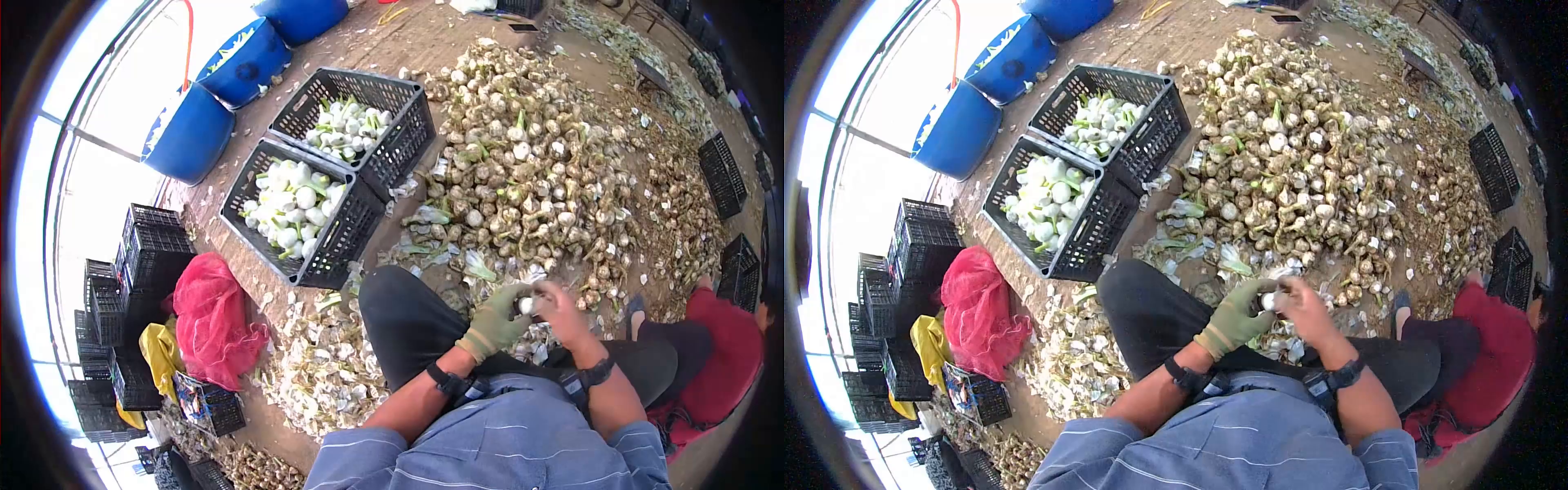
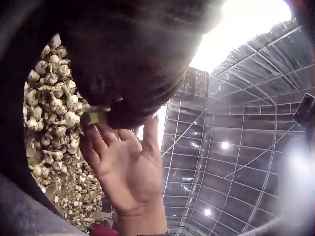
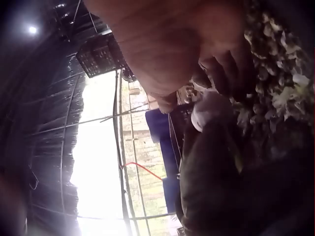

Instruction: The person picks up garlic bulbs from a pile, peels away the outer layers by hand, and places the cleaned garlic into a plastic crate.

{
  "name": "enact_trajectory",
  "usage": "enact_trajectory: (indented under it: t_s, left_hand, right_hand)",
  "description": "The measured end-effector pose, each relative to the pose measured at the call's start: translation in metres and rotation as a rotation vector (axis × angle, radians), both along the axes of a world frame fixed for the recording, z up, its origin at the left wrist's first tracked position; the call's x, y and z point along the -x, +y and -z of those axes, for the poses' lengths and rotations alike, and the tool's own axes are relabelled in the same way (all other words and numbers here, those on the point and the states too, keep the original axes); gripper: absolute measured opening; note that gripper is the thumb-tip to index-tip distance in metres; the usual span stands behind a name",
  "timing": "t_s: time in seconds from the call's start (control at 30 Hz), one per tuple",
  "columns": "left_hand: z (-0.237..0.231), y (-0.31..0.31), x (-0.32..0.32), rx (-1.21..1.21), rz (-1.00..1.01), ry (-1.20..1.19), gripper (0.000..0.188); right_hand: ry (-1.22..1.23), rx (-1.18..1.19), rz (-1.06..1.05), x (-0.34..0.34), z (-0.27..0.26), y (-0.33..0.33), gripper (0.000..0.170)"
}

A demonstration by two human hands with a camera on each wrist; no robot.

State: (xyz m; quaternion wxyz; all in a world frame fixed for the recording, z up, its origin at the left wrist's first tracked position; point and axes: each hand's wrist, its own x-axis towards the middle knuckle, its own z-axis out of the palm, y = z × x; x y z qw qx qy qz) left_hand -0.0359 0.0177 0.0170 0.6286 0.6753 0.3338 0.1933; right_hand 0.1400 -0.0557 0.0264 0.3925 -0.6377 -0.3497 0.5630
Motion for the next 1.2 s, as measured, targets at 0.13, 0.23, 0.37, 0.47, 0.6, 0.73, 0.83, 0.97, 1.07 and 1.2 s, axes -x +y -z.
enact_trajectory:
  t_s: [0.13,0.23,0.37,0.47,0.6,0.73,0.83,0.97,1.07,1.2]
  left_hand:
    - [0.007,-0.007,-0.007,0.167,-0.372,-0.140,0.062]
    - [0.006,0.002,0.001,-0.023,-0.712,-0.134,0.048]
    - [-0.037,0.012,0.001,0.054,-0.904,-0.173,0.030]
    - [-0.043,0.030,0.006,0.342,-1.037,-0.458,0.022]
    - [-0.051,0.069,0.007,0.125,-0.849,-0.490,0.016]
    - [-0.079,0.101,-0.042,-0.738,-0.502,0.061,0.013]
    - [-0.072,0.116,-0.059,-0.427,-0.367,0.199,0.018]
    - [-0.044,0.097,-0.082,0.135,-0.390,0.078,0.026]
    - [-0.020,0.093,-0.085,0.191,-0.317,-0.042,0.033]
    - [-0.003,0.085,-0.093,0.027,-0.286,-0.023,0.036]
  right_hand:
    - [0.186,0.011,0.211,-0.002,0.051,0.023,0.045]
    - [0.317,0.245,0.349,-0.013,0.092,0.064,0.036]
    - [0.720,-0.161,0.175,0.032,-0.016,0.159,0.056]
    - [0.556,-0.270,0.130,0.036,-0.050,0.176,0.063]
    - [0.480,-0.108,0.054,-0.028,0.020,0.113,0.036]
    - [-0.752,0.322,-0.532,-0.122,0.169,-0.015,0.018]
    - [-1.024,0.310,-0.200,-0.188,0.217,-0.086,0.011]
    - [-1.140,0.343,-0.106,-0.226,0.234,-0.095,0.018]
    - [-1.056,0.586,-0.209,-0.238,0.253,-0.088,0.030]
    - [-0.997,0.414,-0.131,-0.238,0.233,-0.066,0.025]
